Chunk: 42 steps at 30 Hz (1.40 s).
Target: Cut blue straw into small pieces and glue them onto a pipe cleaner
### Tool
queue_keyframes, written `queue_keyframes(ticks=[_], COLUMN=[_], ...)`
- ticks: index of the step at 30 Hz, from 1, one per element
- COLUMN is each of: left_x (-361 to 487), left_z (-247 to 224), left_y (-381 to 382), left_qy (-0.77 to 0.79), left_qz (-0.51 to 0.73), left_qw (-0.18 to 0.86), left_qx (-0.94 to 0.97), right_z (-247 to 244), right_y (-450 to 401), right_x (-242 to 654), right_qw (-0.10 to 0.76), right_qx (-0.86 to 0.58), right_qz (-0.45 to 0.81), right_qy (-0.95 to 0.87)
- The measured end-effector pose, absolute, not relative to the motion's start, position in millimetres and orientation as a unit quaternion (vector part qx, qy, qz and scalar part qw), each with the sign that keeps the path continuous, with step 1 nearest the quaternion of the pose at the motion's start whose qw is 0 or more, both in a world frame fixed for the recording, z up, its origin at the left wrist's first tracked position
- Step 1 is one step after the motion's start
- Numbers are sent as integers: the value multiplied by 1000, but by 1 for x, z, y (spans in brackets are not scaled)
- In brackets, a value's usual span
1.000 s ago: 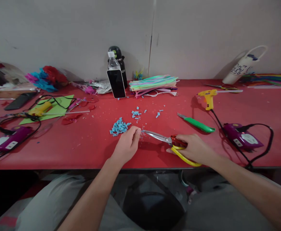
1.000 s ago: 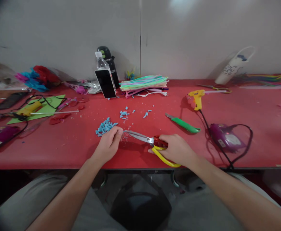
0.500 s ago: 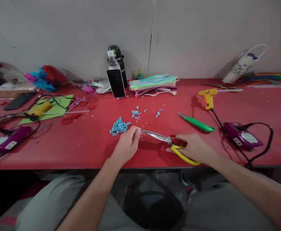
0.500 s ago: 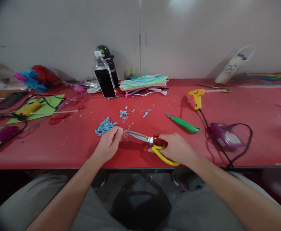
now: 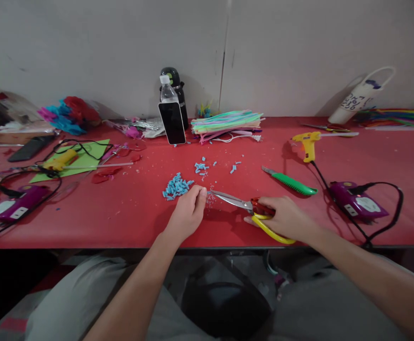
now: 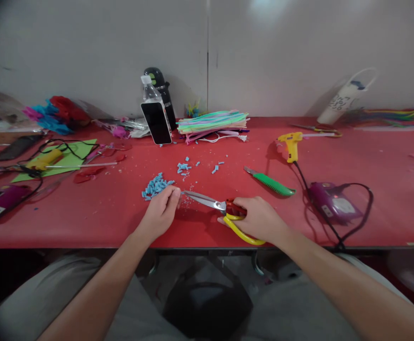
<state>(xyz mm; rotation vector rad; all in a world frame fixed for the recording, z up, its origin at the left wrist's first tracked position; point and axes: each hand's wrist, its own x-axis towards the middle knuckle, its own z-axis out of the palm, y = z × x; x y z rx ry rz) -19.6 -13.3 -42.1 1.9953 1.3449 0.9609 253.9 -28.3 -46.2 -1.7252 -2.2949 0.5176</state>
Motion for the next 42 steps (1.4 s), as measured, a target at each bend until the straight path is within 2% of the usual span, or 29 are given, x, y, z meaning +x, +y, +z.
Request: queue_keyframes(ticks=[15, 28, 42], left_x=[-20, -20, -19], left_z=[-43, -44, -43], left_y=[-13, -13, -14], left_qy=[494, 488, 494], left_qz=[359, 364, 357], left_qw=[275, 278, 282], left_qx=[743, 743, 741], right_z=[-47, -50, -46], right_y=[-24, -23, -23], right_x=[252, 256, 253], right_qw=[103, 131, 112], right_qx=[-580, -573, -565], right_qz=[177, 186, 191], right_qy=[-789, -788, -794])
